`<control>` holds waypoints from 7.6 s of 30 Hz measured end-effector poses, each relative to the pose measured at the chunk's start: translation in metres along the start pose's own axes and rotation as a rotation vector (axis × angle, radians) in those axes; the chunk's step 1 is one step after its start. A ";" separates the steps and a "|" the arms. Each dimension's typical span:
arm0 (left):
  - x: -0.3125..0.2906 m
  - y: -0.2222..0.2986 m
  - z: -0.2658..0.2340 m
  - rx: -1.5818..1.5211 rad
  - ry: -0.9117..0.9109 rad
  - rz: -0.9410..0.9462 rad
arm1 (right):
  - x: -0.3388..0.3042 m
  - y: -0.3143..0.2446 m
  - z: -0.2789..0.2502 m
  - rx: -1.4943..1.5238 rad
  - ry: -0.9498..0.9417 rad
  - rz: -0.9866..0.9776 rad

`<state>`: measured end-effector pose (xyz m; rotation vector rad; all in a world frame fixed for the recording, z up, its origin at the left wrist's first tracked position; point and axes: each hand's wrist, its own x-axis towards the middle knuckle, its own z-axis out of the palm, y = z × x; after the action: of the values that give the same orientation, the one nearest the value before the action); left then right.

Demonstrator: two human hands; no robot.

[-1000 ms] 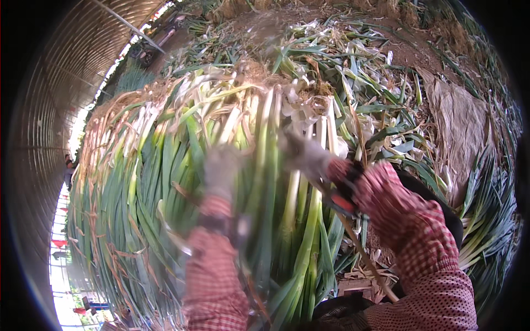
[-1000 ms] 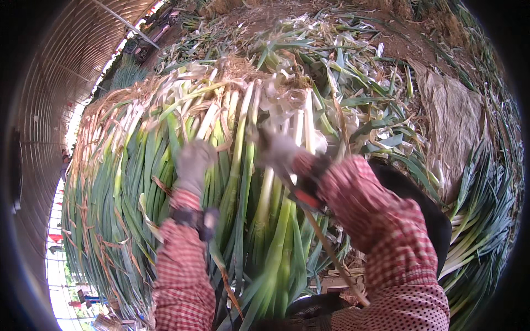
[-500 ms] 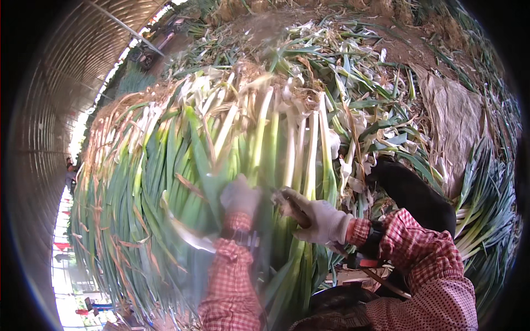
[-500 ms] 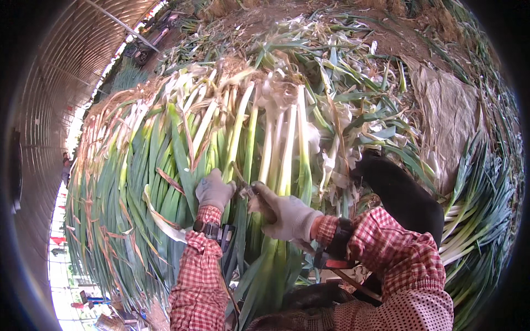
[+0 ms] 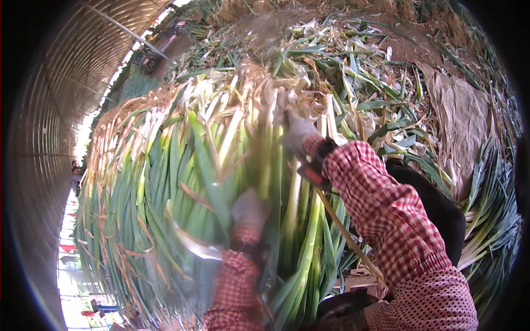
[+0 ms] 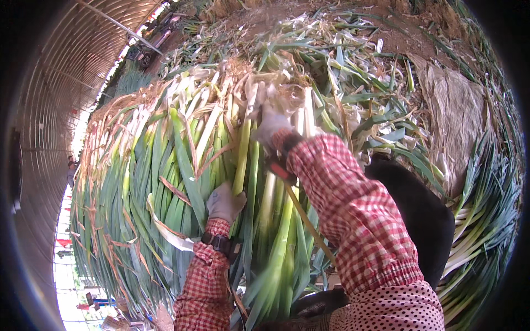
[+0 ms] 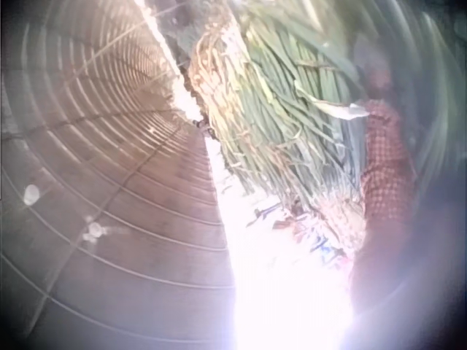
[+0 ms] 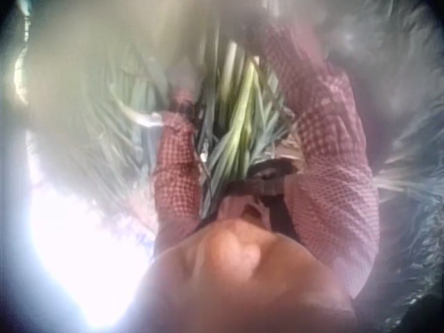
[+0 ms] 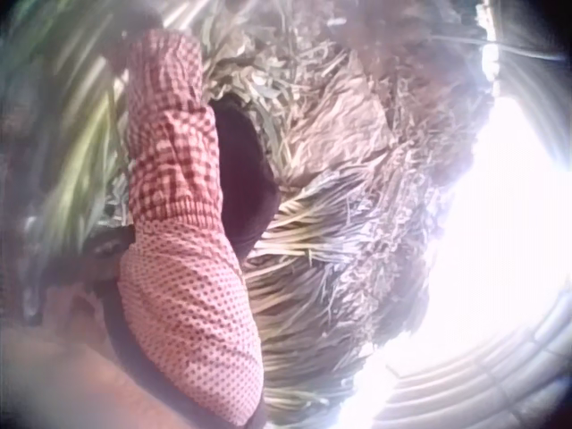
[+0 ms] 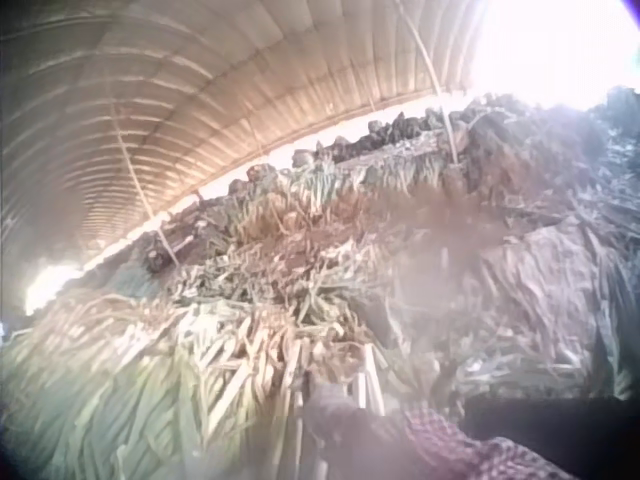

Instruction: The person cleans and trims leeks from a pile using a handheld tool and by hand, strips off outer leaves, and gathers the trimmed leeks into bundles.

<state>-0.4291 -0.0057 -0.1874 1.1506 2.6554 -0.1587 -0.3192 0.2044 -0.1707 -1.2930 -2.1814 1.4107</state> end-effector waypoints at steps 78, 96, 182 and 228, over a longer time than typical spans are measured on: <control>0.097 0.010 -0.069 0.374 0.434 0.058 | 0.024 -0.033 0.035 0.216 -0.033 -0.126; -0.043 0.029 -0.041 0.125 -0.174 0.113 | -0.090 0.035 0.008 0.081 -0.175 -0.218; -0.064 -0.015 -0.043 -0.073 -0.217 0.482 | -0.158 0.039 0.015 0.018 -0.465 -0.470; -0.067 -0.099 0.000 -1.042 -0.256 0.070 | -0.075 -0.010 0.045 0.119 -0.209 -0.186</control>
<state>-0.4573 -0.1201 -0.1694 0.7593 1.9626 0.9070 -0.3081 0.1169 -0.1664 -0.9123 -2.2399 1.6335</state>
